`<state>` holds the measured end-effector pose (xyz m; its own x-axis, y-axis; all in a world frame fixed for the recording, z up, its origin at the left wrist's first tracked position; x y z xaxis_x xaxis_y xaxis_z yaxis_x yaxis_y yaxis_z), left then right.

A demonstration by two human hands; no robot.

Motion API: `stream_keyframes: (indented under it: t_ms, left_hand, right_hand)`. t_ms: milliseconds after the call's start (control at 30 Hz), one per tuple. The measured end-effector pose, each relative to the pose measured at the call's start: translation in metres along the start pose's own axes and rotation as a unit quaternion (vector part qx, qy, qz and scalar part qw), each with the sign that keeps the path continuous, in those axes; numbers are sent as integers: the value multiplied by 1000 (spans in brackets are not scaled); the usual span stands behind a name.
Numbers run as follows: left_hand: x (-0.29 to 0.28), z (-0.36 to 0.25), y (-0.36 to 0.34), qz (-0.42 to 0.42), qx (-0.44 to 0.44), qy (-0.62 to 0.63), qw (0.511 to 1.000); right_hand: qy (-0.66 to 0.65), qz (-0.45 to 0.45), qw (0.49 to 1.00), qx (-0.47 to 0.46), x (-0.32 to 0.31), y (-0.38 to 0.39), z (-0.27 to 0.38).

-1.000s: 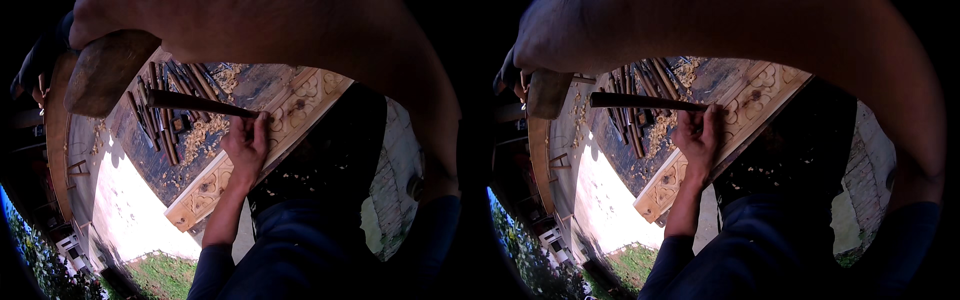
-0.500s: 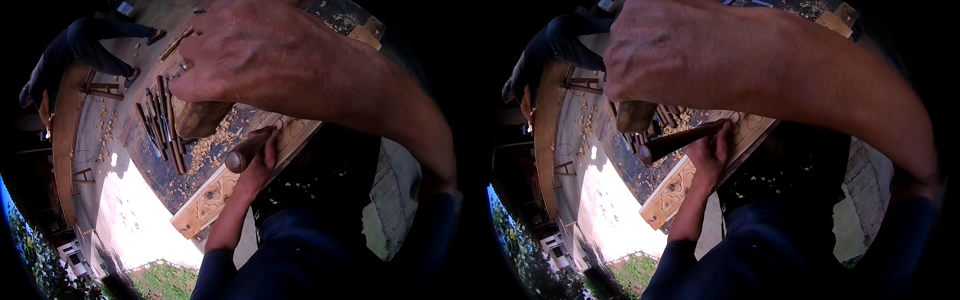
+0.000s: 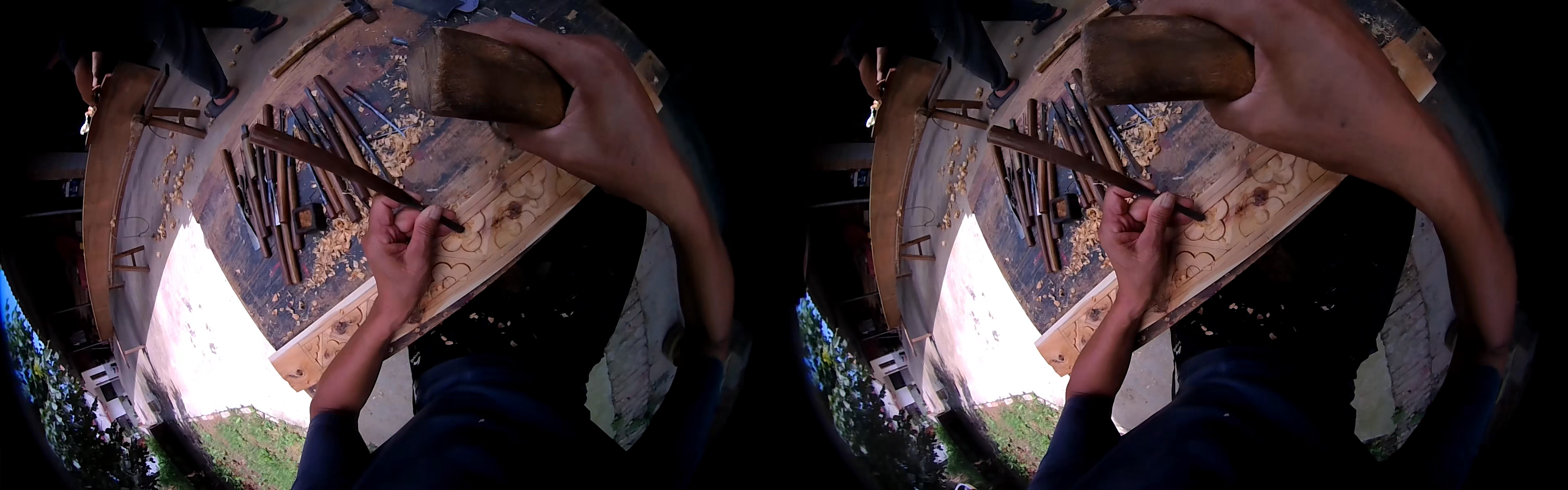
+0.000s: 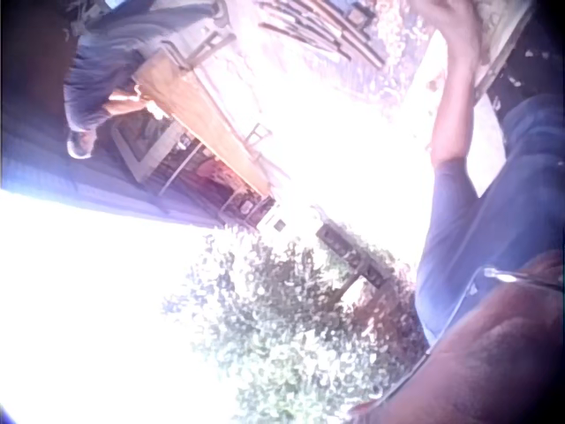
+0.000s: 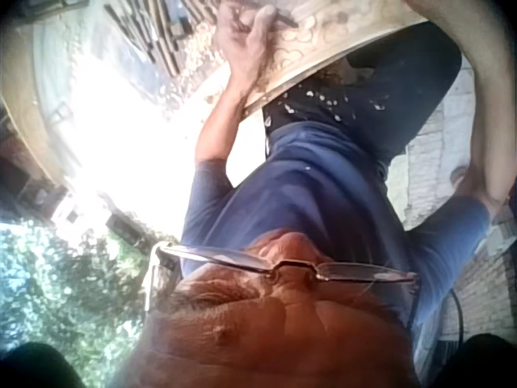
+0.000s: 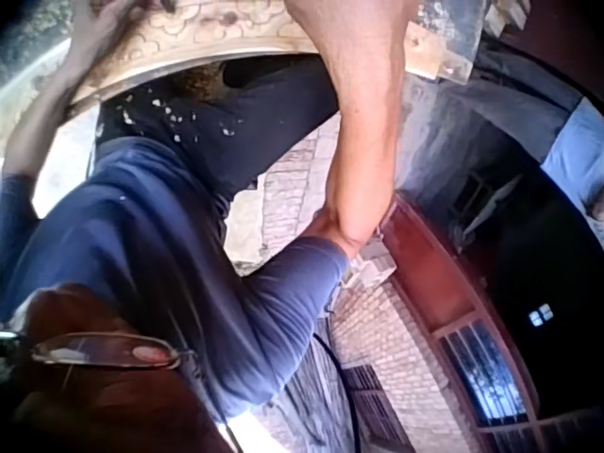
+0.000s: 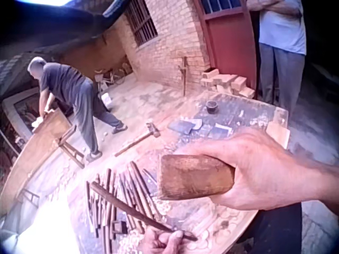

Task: The person carves decorative patterns into a wooden plank using a hammer and various chisels on a workbench.

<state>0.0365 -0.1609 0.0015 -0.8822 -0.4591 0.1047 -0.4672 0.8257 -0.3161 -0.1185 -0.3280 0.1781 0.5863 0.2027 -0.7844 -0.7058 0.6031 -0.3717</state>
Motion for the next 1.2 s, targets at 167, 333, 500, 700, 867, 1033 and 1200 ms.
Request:
stream_keyframes:
  t_ms: [167, 333, 500, 700, 867, 1033, 1200]
  left_hand:
    - [2, -2, -1, 9, 14, -29, 999]
    - [4, -4, 0, 47, 39, -95, 994]
    - [6, -7, 2, 78, 68, -178, 978]
    - [15, -29, 3, 81, 183, -268, 942]
    - [22, -41, 8, 129, 194, -333, 914]
    - [19, -34, 14, 124, 228, -343, 903]
    - [27, -41, 16, 124, 279, -347, 887]
  right_hand:
    - [-63, 35, 997, 1, -8, -11, 37]
    - [-37, 125, 991, 43, -16, -18, 60]
    - [-31, 91, 995, 9, -2, -23, 52]
    - [-45, 64, 996, -42, 6, -30, 45]
    - [-22, 37, 998, -54, -14, -28, 55]
    - [76, -78, 985, -131, -46, -16, 81]
    - [147, -194, 946, -214, -40, 14, 105]
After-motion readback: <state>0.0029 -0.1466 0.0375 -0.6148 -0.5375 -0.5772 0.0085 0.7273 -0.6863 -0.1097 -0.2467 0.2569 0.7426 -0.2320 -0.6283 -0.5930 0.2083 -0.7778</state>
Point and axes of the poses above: each hand's wrist, its own y-axis away from the middle knuckle, its own x-axis out of the palm, z = x × y, the point moved 8 cm from there along -y, towards the middle knuckle, and after that the axes turned 15 degrees about x, right-handed, at the moved point
